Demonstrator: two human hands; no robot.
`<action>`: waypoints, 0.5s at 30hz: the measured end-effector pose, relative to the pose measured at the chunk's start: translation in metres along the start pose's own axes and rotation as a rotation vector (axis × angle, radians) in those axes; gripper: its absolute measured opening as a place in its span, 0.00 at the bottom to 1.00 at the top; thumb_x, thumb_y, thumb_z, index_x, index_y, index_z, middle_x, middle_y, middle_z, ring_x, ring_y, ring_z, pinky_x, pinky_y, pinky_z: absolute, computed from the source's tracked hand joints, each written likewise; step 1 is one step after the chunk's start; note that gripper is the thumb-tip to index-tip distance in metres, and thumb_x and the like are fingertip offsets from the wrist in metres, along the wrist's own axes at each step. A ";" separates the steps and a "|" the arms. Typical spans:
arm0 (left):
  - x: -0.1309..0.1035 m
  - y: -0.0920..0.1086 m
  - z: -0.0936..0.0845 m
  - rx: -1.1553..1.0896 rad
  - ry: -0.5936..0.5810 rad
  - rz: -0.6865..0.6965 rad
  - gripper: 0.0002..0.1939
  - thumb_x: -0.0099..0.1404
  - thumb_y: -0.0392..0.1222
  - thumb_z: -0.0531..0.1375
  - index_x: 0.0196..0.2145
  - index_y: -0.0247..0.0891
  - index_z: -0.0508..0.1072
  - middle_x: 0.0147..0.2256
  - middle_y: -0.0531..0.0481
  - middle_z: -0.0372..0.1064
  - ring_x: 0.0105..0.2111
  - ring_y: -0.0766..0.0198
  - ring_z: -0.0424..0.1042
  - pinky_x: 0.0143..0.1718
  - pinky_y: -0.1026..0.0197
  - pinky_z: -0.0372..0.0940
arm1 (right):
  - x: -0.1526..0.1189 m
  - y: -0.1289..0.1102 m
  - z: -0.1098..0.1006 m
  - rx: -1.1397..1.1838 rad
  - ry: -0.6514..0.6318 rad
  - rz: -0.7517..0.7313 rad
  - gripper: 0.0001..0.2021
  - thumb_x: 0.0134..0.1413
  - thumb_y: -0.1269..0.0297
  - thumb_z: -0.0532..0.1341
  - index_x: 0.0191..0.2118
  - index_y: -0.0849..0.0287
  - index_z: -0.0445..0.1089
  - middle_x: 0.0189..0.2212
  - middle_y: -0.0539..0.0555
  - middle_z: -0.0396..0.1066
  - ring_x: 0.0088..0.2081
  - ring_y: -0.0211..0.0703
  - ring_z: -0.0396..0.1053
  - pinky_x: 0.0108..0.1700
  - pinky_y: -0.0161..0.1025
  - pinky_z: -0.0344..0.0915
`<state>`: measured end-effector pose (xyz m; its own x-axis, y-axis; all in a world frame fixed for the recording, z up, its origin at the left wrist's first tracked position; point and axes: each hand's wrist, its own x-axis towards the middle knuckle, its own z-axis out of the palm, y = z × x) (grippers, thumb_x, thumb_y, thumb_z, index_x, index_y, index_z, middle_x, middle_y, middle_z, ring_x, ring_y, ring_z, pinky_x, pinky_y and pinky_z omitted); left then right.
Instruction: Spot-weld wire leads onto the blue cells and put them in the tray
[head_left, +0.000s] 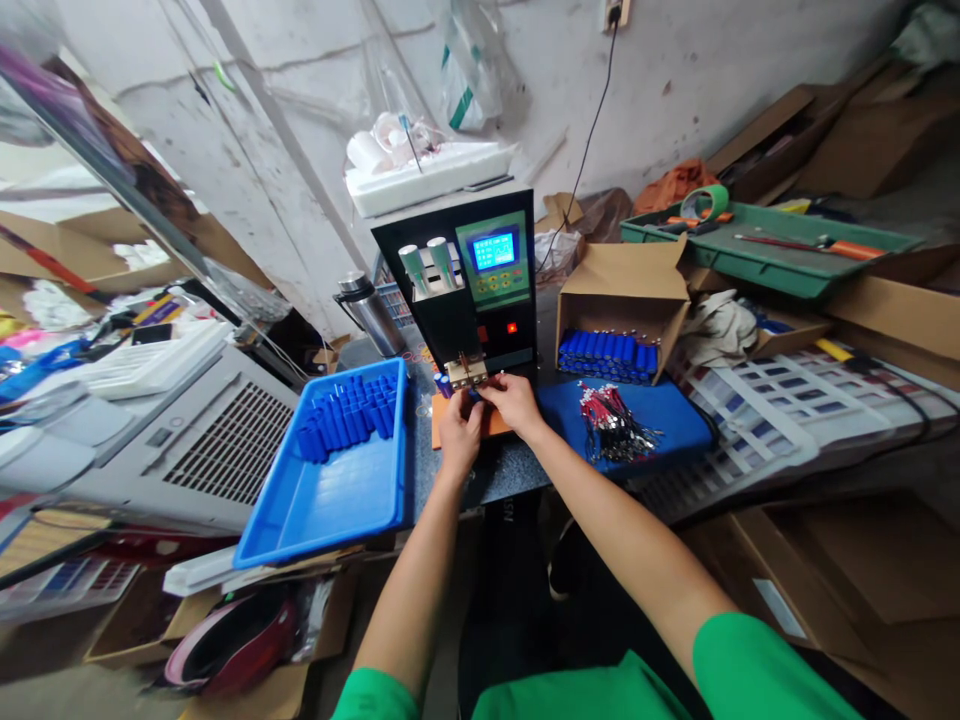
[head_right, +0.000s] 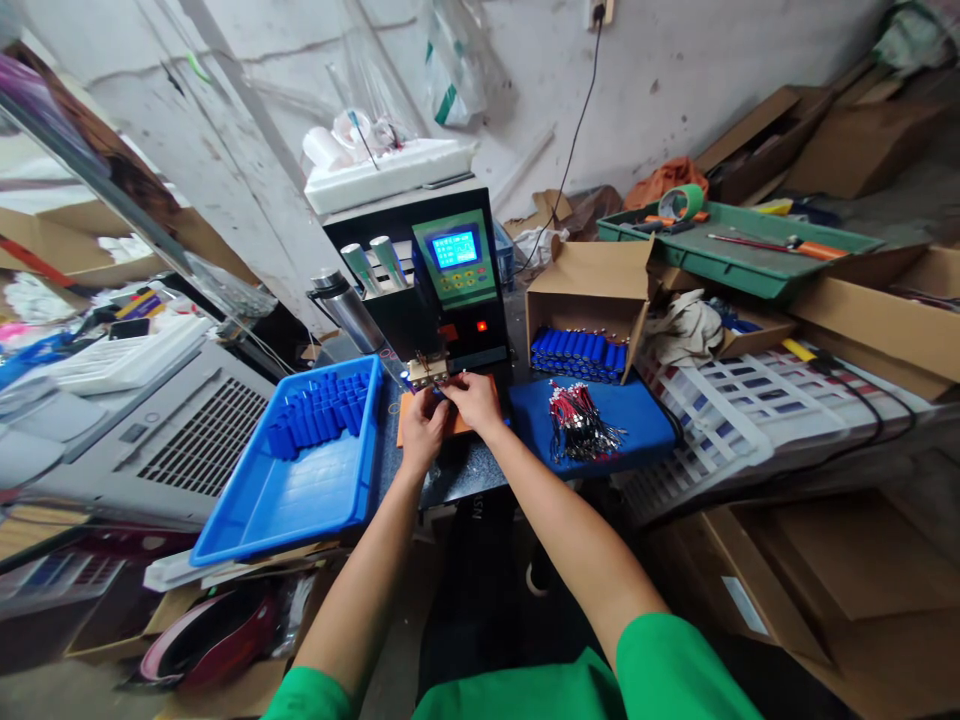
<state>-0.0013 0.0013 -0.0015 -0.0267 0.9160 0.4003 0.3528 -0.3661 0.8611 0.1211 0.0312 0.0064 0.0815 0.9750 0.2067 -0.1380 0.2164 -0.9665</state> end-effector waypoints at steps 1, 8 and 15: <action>0.000 -0.001 0.000 -0.002 -0.001 -0.002 0.15 0.65 0.43 0.59 0.48 0.39 0.72 0.42 0.46 0.75 0.42 0.59 0.74 0.48 0.55 0.67 | 0.000 0.000 0.000 -0.002 -0.001 -0.001 0.13 0.45 0.53 0.66 0.27 0.58 0.75 0.28 0.54 0.78 0.32 0.46 0.74 0.35 0.38 0.67; 0.001 -0.004 0.000 0.002 -0.007 -0.006 0.16 0.65 0.43 0.59 0.49 0.39 0.71 0.43 0.46 0.75 0.43 0.58 0.74 0.49 0.55 0.67 | -0.001 -0.002 0.000 -0.015 0.004 0.011 0.12 0.45 0.54 0.66 0.28 0.59 0.76 0.28 0.54 0.78 0.33 0.47 0.74 0.37 0.39 0.68; 0.000 -0.002 0.000 0.026 0.003 -0.007 0.15 0.65 0.43 0.58 0.49 0.40 0.72 0.42 0.47 0.75 0.42 0.59 0.74 0.48 0.56 0.68 | -0.002 -0.004 -0.001 -0.022 -0.010 0.013 0.12 0.47 0.54 0.66 0.28 0.59 0.76 0.30 0.55 0.78 0.34 0.48 0.74 0.38 0.39 0.68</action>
<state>-0.0017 0.0019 -0.0032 -0.0319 0.9182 0.3949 0.3771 -0.3549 0.8555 0.1222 0.0285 0.0097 0.0700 0.9782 0.1953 -0.1172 0.2025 -0.9722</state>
